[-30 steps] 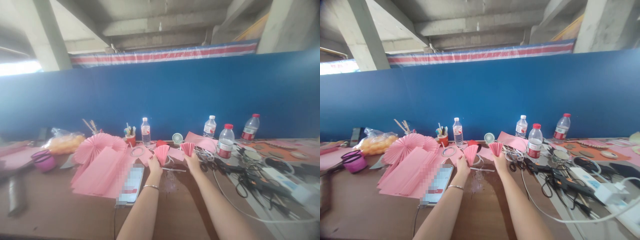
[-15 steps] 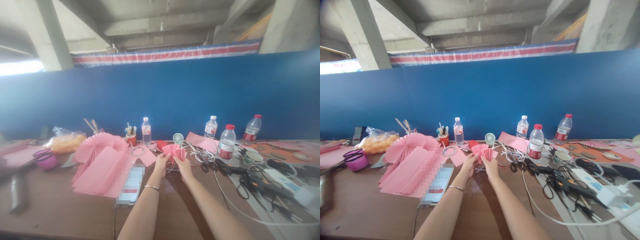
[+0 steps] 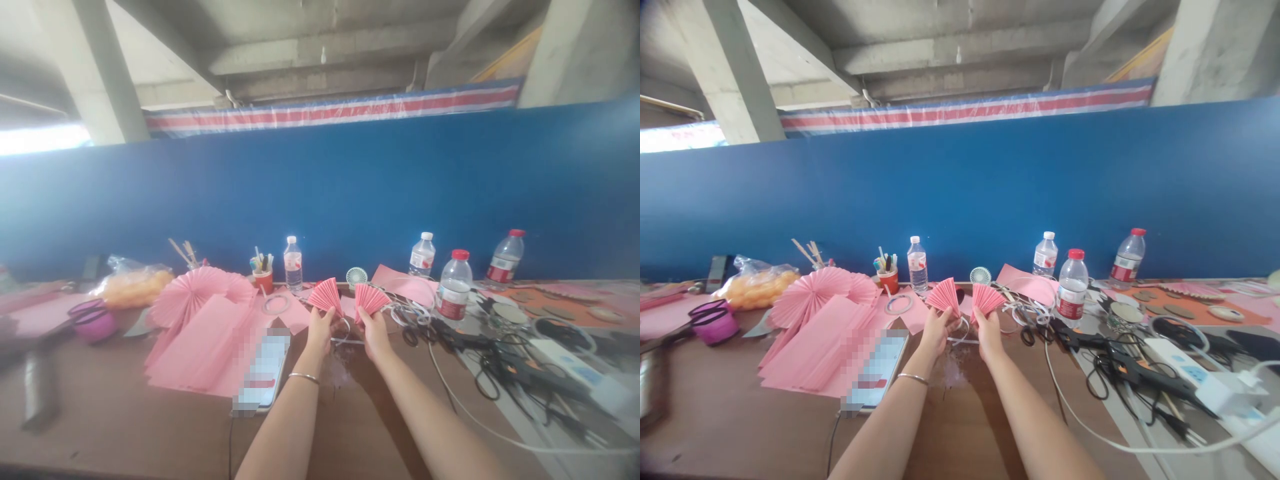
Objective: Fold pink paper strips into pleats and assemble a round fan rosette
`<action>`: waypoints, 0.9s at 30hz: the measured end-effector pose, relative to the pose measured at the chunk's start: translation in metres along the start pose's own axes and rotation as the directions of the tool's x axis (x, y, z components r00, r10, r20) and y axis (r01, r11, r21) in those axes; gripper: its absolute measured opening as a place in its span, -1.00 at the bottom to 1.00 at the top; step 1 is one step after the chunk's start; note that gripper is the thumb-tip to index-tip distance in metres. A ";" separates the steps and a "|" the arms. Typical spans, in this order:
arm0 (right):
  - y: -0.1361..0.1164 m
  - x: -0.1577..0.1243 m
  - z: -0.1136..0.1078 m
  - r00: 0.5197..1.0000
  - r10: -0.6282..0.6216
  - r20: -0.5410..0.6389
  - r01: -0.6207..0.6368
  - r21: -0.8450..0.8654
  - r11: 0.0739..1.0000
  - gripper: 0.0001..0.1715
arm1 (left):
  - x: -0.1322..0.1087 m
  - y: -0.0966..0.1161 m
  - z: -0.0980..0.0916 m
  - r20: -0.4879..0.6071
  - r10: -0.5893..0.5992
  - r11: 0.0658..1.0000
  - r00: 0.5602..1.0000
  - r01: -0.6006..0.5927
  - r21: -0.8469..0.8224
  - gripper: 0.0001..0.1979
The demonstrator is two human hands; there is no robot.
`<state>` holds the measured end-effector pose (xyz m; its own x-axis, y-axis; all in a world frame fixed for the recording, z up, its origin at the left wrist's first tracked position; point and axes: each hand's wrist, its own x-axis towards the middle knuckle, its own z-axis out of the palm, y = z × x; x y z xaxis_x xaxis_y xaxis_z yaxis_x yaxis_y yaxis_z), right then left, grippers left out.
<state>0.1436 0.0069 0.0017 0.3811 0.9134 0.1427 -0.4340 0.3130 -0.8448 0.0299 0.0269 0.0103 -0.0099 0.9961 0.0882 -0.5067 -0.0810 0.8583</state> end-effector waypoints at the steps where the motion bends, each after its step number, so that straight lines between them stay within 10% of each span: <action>1: 0.000 -0.001 0.000 1.000 0.012 0.011 -0.011 -0.013 1.000 -0.73 | 0.000 0.000 0.000 0.007 0.005 1.000 1.000 -0.005 -0.015 -0.62; 27: 0.009 -0.002 -0.003 0.988 0.140 0.068 -0.148 0.133 0.980 -0.68 | -0.007 -0.003 0.012 0.020 -0.016 0.992 1.000 0.019 -0.122 -0.66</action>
<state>0.1416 0.0066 -0.0074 0.2604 0.9637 0.0581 -0.5900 0.2065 -0.7806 0.0416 0.0198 0.0132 0.0156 0.9963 0.0842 -0.6082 -0.0574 0.7917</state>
